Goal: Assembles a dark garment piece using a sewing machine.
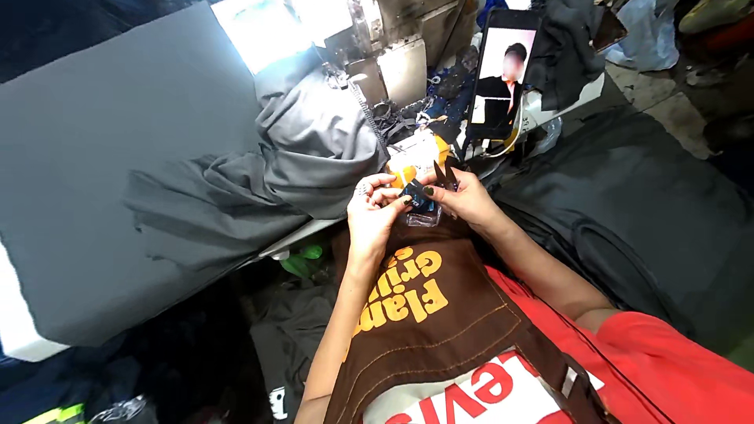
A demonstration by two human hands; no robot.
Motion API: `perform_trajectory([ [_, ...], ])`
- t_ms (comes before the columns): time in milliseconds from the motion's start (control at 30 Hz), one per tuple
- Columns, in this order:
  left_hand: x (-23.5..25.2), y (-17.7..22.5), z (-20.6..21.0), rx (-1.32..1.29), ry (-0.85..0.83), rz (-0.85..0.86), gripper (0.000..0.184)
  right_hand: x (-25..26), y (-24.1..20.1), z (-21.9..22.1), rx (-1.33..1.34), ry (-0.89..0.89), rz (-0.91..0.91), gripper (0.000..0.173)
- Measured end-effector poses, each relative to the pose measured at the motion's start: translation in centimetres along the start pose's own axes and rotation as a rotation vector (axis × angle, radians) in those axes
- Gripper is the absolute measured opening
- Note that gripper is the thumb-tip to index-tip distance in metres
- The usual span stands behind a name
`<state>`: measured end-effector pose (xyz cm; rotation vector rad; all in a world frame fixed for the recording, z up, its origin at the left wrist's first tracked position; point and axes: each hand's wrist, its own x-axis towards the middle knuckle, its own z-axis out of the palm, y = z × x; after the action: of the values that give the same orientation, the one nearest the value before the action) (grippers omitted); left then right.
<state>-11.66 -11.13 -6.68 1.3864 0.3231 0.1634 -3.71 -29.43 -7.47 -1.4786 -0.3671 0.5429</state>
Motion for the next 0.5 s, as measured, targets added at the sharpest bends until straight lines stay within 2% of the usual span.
perform_trajectory([
  [167, -0.07, -0.03, 0.1, 0.135, -0.029, 0.107, 0.05, 0.74, 0.14, 0.74, -0.19, 0.089, -0.034, 0.014],
  [333, -0.59, 0.07, 0.01, 0.254, 0.014, 0.075, 0.058, 0.53, -0.05, 0.75, -0.191, 0.073, 0.01, 0.012],
  [500, -0.16, -0.16, 0.1, -0.058, -0.03, 0.024, 0.053, 0.0, -0.49, 0.91, -0.158, 0.086, 0.005, 0.009],
])
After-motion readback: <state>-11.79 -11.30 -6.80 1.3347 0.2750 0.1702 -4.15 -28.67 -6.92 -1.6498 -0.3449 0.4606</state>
